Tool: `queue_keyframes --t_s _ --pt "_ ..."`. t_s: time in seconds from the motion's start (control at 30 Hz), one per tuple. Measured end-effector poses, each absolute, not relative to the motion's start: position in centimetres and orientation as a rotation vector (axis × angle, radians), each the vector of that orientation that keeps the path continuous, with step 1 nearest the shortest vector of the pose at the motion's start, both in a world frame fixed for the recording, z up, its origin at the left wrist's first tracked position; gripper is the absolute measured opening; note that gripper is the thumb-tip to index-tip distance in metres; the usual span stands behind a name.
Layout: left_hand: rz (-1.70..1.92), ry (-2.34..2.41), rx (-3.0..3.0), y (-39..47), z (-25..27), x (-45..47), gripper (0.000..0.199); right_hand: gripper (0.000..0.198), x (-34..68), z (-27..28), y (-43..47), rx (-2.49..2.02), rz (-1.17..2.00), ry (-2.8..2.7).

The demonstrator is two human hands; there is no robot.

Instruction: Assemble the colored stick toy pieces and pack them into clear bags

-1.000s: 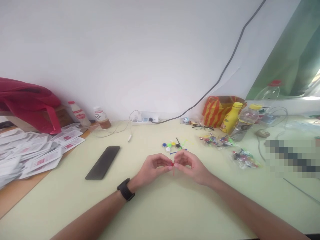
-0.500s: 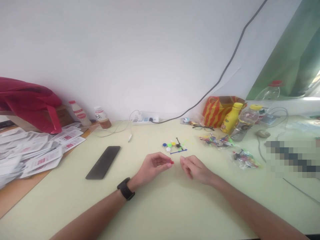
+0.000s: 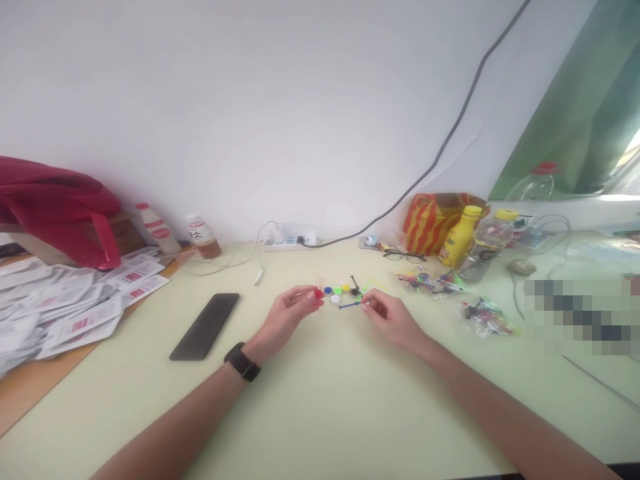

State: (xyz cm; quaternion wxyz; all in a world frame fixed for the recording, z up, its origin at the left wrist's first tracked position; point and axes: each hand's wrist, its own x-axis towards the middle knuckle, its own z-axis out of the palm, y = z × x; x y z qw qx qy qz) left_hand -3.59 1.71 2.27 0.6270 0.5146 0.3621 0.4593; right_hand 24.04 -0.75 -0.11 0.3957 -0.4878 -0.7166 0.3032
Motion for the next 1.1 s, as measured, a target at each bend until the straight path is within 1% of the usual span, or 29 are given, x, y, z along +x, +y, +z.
queue_keyframes --t_s 0.07,0.17,0.27,0.4,0.57,0.63,0.73,0.8,0.87,1.0,1.1 --pt "1.089 0.832 1.093 2.4 2.2 -4.1 0.032 0.023 24.4 -0.6 -0.5 -1.318 0.655 -1.920" --pt "1.133 0.821 1.007 3.2 2.0 -4.7 0.030 0.037 24.6 -1.1 -0.5 -1.378 0.512 -2.069" --pt "1.169 0.829 0.940 3.8 1.7 -5.2 0.033 0.043 24.5 -1.3 -0.5 -1.379 0.431 -2.159" --pt "1.195 0.833 0.918 4.3 1.6 -5.6 0.027 0.037 24.5 -1.1 -0.6 -1.365 0.388 -2.209" --pt "1.229 0.848 0.811 4.7 2.0 -6.0 0.024 0.021 24.4 -0.7 -0.7 -1.330 0.431 -2.196" --pt "1.234 0.845 0.724 4.7 2.3 -6.2 0.035 0.016 24.3 -0.6 -0.7 -1.309 0.459 -2.183" --pt "1.211 0.834 0.657 4.8 2.6 -6.6 0.058 0.014 24.2 -0.6 -0.9 -1.252 0.482 -2.177" --pt "1.193 0.866 0.654 4.8 2.8 -6.7 0.066 0.014 24.1 -0.4 -1.1 -1.210 0.471 -2.171" --pt "1.199 0.929 0.671 4.9 2.9 -6.8 0.063 0.013 23.9 -0.1 -1.3 -1.186 0.456 -2.154" --pt "1.214 1.027 0.722 5.2 2.8 -6.7 0.044 0.013 23.8 0.2 -1.6 -1.220 0.488 -2.100" --pt "1.205 1.045 0.738 5.4 2.5 -6.7 0.034 0.015 23.8 0.1 -1.5 -1.230 0.526 -2.041"
